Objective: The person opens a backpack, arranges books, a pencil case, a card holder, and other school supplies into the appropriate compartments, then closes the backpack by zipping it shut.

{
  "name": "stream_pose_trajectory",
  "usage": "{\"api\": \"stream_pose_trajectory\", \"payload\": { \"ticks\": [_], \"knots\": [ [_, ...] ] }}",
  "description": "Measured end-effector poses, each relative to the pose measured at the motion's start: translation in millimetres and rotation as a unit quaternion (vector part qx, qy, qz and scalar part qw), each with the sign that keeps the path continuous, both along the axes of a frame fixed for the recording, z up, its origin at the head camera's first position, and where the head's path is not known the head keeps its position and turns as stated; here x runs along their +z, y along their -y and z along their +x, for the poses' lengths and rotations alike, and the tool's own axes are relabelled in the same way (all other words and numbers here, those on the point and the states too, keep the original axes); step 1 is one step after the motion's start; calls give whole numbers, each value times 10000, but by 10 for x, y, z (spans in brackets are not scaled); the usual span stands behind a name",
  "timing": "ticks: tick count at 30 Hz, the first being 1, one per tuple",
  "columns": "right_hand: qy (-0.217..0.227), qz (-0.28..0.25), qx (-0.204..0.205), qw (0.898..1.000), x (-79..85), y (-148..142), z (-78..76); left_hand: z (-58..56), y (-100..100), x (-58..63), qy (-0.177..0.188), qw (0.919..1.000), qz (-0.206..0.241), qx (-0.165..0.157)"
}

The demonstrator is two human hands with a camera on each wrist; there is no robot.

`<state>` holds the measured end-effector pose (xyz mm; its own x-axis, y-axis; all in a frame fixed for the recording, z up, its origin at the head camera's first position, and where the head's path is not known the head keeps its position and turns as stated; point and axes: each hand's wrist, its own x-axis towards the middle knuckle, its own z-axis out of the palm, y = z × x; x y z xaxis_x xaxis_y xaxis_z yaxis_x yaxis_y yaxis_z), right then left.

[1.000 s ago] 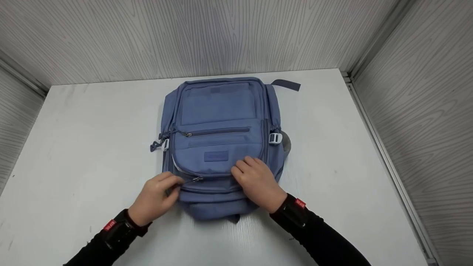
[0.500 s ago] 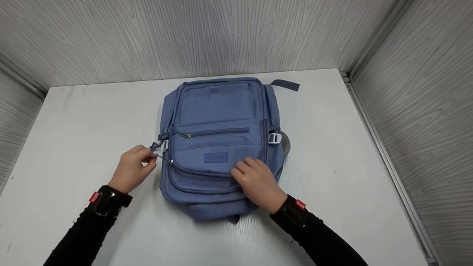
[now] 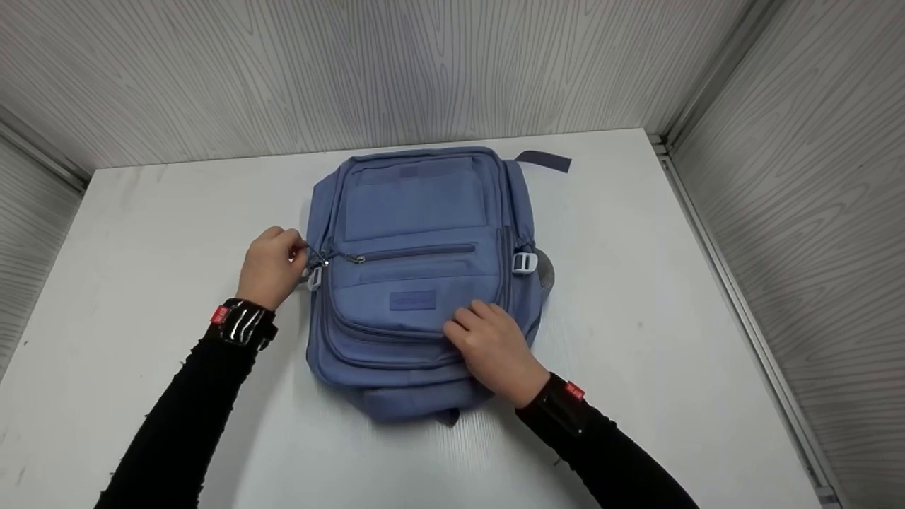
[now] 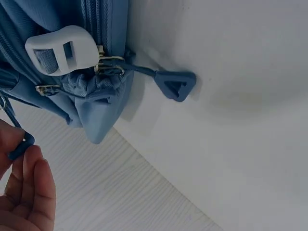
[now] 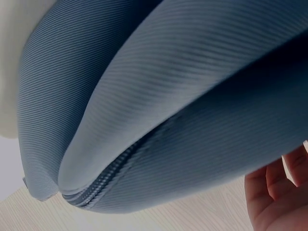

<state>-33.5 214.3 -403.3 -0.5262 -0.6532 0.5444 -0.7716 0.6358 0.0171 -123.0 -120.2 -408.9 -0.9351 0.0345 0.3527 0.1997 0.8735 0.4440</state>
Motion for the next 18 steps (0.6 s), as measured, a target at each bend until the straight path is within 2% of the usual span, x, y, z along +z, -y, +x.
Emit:
{"api": "stream_pose_trajectory", "payload": {
  "ticks": [5, 12, 18],
  "knots": [
    [48, 52, -71, 9999, -20, -24, -13, -86, -79, -50, 122, 9993, 158, 306],
    [244, 59, -306, 9992, -54, -44, -43, -143, -77, -54, 255, 9993, 162, 238],
    [353, 59, -270, 9990, -102, -27, -59, -248, -83, -104, 294, 9988, 67, 376]
  ]
}}
